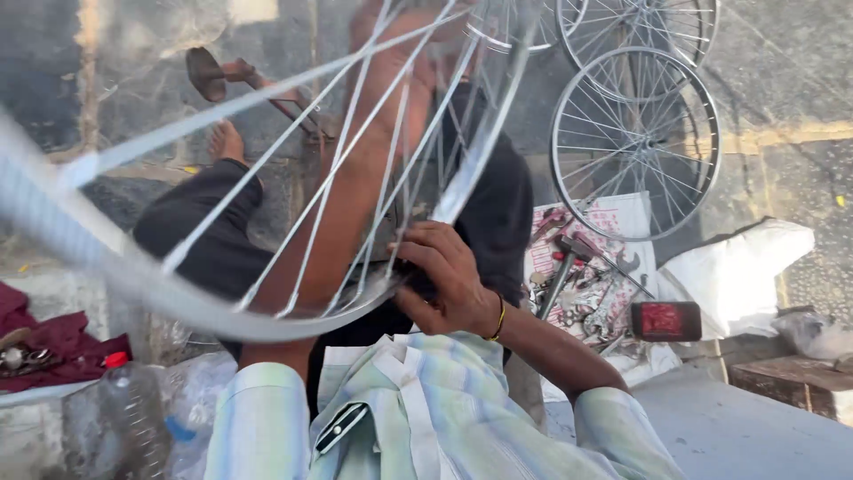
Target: Truing and repairing a bicycle wheel using a truing stand and tools.
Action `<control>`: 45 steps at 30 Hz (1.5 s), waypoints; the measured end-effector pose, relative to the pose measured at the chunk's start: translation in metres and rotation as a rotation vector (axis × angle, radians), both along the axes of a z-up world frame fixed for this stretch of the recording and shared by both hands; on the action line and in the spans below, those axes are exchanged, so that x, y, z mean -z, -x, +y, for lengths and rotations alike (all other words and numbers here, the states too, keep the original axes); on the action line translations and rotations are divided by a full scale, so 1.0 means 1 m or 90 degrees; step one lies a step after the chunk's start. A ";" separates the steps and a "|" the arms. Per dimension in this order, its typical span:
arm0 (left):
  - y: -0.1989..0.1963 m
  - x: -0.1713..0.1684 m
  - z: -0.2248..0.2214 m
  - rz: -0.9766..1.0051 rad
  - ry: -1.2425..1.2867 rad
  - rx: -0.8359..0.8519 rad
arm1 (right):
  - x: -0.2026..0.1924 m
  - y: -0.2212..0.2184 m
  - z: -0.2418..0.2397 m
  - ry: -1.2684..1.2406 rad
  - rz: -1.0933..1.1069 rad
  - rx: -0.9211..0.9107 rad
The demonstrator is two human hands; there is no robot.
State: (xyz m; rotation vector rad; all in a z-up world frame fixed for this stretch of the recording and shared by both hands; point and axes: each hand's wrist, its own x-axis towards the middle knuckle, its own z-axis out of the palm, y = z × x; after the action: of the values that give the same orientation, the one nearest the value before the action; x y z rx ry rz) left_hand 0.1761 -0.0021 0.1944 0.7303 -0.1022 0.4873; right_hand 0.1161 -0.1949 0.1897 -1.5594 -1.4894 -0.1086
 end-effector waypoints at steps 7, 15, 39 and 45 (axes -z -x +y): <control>0.070 0.004 0.125 -0.069 -0.325 -0.269 | 0.115 -0.015 0.040 0.051 0.070 0.020; 0.075 0.237 0.158 0.350 -0.414 -0.449 | 0.194 -0.061 0.024 0.319 0.231 0.176; 0.063 0.256 0.148 0.254 -0.142 -0.270 | 0.220 -0.042 0.052 0.506 0.375 0.119; 0.054 0.249 0.148 0.343 -0.049 -0.330 | 0.220 -0.037 0.055 0.517 0.368 0.087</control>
State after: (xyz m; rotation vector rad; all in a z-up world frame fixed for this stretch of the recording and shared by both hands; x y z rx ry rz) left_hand 0.1221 0.1460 -0.0550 0.9450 0.5890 0.7626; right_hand 0.1529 -0.1404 -0.0300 -2.0736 -0.9873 0.8977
